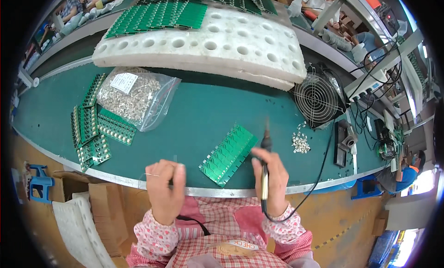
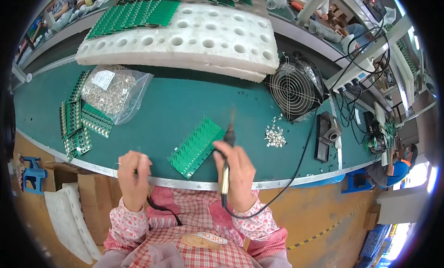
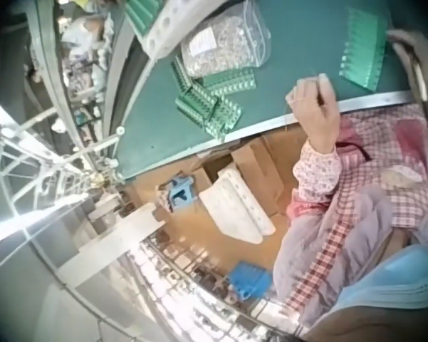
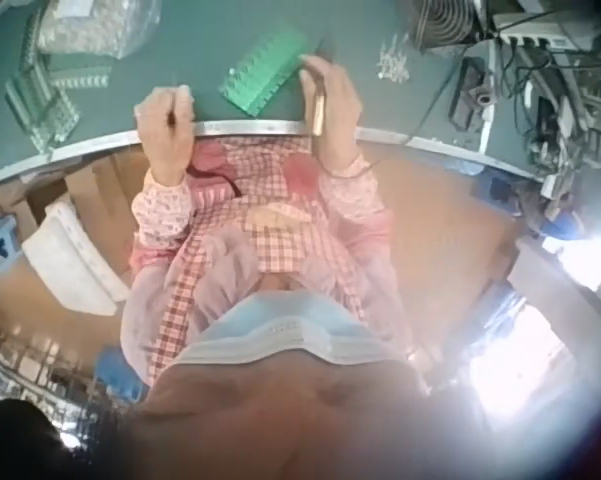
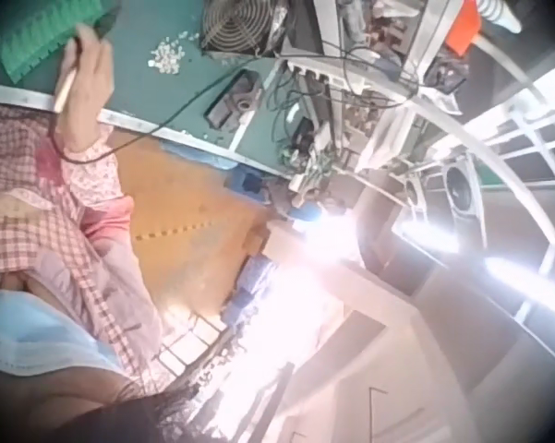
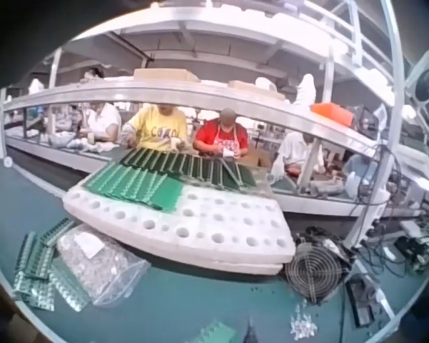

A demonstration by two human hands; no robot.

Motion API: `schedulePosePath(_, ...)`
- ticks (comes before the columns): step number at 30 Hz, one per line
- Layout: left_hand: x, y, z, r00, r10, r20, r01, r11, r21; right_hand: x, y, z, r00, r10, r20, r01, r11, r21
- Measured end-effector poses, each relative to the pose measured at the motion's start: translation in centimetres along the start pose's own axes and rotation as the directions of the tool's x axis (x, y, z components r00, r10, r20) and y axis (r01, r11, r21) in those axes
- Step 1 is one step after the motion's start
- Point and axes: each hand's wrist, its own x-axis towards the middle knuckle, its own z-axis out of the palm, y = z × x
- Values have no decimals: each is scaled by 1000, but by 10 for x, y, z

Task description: The person inserts small electronic components into a circuit board strip by hand and then solders them onto the board using a soldering iron and solder wire.

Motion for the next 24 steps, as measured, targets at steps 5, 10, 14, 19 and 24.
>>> schedulePosePath(5, -10, 19, 15, 997, 21, 77, -38, 974, 223, 26, 18, 14, 998, 3, 57, 11, 967, -255)
schedulePosePath(10, -2, 21, 13, 984, -7, 179, -46, 956, 290, 12, 17, 9, 994, 83, 77, -71, 987, -143)
schedulePosePath(14, 3, 15, 8, 975, 12, 223, -71, 963, 260, -3, 21, -5, 850, 507, 147, -505, 701, 503)
schedulePosePath(19, 20, 10, 12, 962, -6, 273, -23, 995, 102, -12, 18, -9, 783, 618, 73, -448, 479, 755)
schedulePosePath(24, 35, 10, 26, 935, -7, 356, 102, 963, -250, -16, 18, -6, 763, 646, 34, -410, 443, 797)
